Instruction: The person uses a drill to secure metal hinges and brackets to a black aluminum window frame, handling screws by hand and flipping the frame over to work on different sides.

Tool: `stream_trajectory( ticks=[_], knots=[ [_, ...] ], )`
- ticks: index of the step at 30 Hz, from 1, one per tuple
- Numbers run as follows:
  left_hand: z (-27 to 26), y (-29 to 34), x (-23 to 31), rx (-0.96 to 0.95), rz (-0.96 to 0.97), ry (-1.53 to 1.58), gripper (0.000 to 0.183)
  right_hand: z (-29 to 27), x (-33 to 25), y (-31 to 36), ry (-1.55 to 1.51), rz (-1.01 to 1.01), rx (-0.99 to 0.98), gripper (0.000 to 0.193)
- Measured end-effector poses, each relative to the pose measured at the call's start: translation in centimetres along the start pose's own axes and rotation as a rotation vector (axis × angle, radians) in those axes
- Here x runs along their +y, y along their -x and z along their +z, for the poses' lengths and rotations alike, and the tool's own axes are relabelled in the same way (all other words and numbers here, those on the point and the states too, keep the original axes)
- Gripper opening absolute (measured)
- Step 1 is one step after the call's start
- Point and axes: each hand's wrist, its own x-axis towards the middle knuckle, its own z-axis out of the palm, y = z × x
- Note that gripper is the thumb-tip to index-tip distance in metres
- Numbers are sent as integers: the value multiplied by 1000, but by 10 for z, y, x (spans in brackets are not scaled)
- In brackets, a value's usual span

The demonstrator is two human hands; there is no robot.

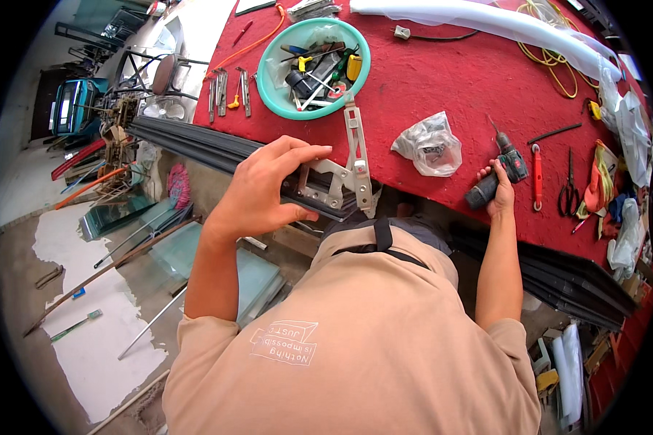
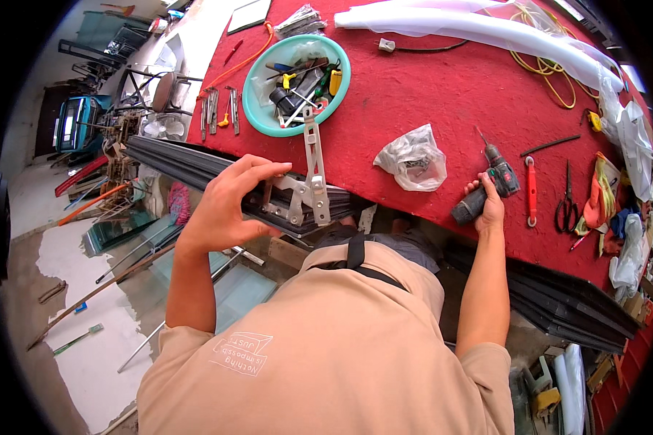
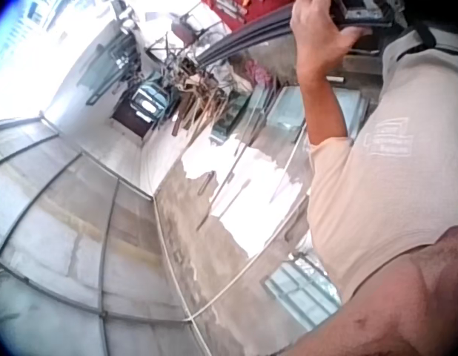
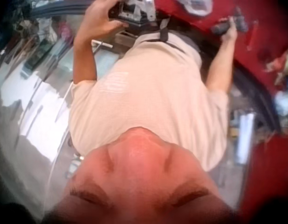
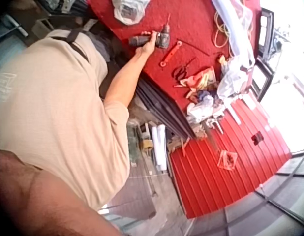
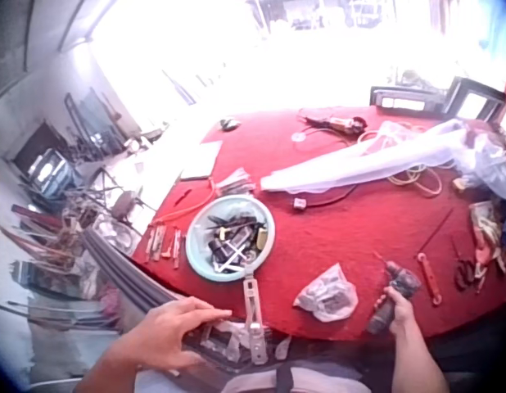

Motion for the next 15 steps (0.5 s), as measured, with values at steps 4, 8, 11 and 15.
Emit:
stream_trajectory(
  ticks=[4, 8, 11, 15],
  knots=[
    [2, -3, 4, -20, 16, -50, 110, 0, -1, -2, -15, 35, 3, 22],
    [-4, -9, 7, -37, 120, 3, 125, 3, 0, 0, -16, 30, 21, 23],
    [-29, -33, 16, -225, 277, -176, 137, 6, 1, -2, -9, 24, 4, 22],
    [-45, -64, 29, -423, 375, -503, 147, 5, -1, -4, 13, 25, 28, 24]
  ],
)
